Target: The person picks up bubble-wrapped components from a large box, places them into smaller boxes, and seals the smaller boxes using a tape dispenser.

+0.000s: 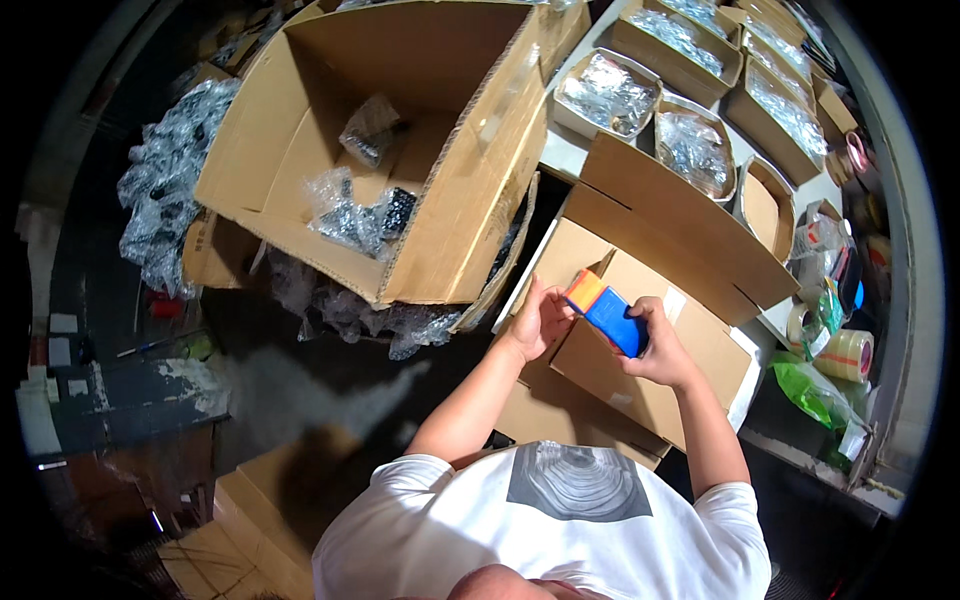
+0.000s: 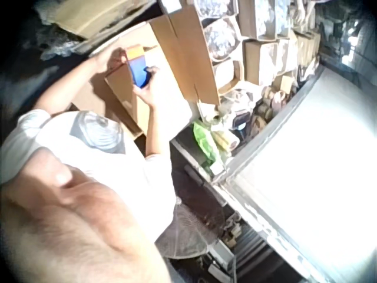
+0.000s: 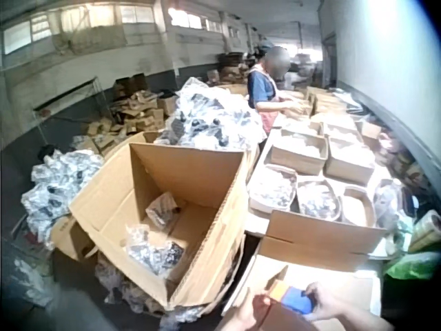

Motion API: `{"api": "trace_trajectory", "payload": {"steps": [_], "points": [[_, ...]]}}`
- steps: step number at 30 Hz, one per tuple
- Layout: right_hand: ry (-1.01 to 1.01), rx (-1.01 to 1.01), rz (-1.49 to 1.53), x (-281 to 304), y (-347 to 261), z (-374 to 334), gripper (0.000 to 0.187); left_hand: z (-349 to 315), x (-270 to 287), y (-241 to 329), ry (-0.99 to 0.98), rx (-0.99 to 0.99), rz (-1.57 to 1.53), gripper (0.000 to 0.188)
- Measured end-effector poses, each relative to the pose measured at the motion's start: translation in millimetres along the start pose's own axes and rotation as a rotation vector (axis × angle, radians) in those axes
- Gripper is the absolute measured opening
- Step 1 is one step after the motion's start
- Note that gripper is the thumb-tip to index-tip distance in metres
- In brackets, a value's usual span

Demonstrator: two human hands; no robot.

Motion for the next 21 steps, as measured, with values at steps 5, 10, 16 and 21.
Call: {"api": "trace_trajectory", "payload": {"steps": [5, 10, 16, 21], "points": [[-0.204, -0.102, 0.058, -29, 11, 6, 0.056, -1, 8, 8, 0.073, -0.108, 0.165, 0.022], [-0.306, -0.080, -0.026, -4, -7, -7, 0.060, 5, 31, 10, 0.244, -0.289, 0.505, 0.022], [-0.351, -0.208, -0.254, 14, 7, -23, 0.063, 25, 71, -11, 0.374, -0.102, 0.734, 0.024], [-0.414, -0.231, -0.415, 4, 8, -7, 0.061, 27, 66, 10, 0.377, -0.423, 1.619, 0.028]]}}
Point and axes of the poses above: each hand's wrist, its own z-axis towards the middle knuckle, its own x-axis out of the back of the hand, y = z × x, the point moved 10 cm from there along z, towards the middle knuckle, and after that the axes turned 8 degrees about -x, right-handed, at the moved point
